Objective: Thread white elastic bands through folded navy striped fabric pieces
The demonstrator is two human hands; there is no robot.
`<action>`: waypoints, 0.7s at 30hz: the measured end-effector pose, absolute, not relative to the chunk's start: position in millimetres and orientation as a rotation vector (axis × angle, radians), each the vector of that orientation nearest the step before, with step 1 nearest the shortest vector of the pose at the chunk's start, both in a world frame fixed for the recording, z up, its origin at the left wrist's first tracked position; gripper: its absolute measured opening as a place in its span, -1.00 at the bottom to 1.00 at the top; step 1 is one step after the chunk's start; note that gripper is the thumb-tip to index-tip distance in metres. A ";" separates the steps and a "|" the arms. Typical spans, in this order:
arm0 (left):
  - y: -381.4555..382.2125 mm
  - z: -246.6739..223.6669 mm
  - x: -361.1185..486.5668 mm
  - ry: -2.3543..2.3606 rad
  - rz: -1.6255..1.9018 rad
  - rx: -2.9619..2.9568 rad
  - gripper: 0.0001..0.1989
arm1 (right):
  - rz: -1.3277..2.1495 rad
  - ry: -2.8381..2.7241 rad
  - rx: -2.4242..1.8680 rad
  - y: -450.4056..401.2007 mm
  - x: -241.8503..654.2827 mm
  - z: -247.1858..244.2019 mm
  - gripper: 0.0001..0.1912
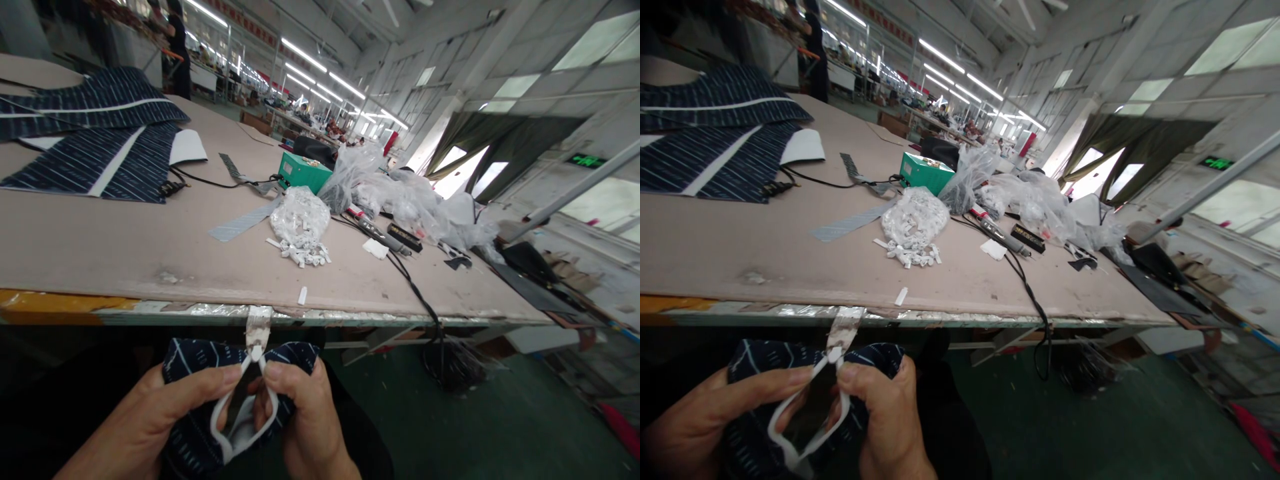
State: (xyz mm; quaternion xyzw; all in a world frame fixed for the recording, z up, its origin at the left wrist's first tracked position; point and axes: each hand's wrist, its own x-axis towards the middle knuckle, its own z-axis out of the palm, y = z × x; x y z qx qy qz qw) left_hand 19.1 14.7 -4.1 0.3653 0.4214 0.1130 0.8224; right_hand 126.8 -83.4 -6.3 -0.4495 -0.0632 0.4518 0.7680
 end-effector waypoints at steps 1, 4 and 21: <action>14.9 -4.2 19.5 0.864 0.244 0.734 -0.64 | 0.991 -0.123 -0.974 -82.9 127.5 -4.4 -0.78; 15.3 -6.0 20.5 0.809 0.238 0.662 -0.67 | 1.007 -0.095 -0.975 -82.1 129.1 -1.9 -0.75; 13.9 -4.6 20.7 0.848 0.305 0.655 -0.62 | 1.043 -0.113 -1.035 -78.0 137.7 -3.6 -0.79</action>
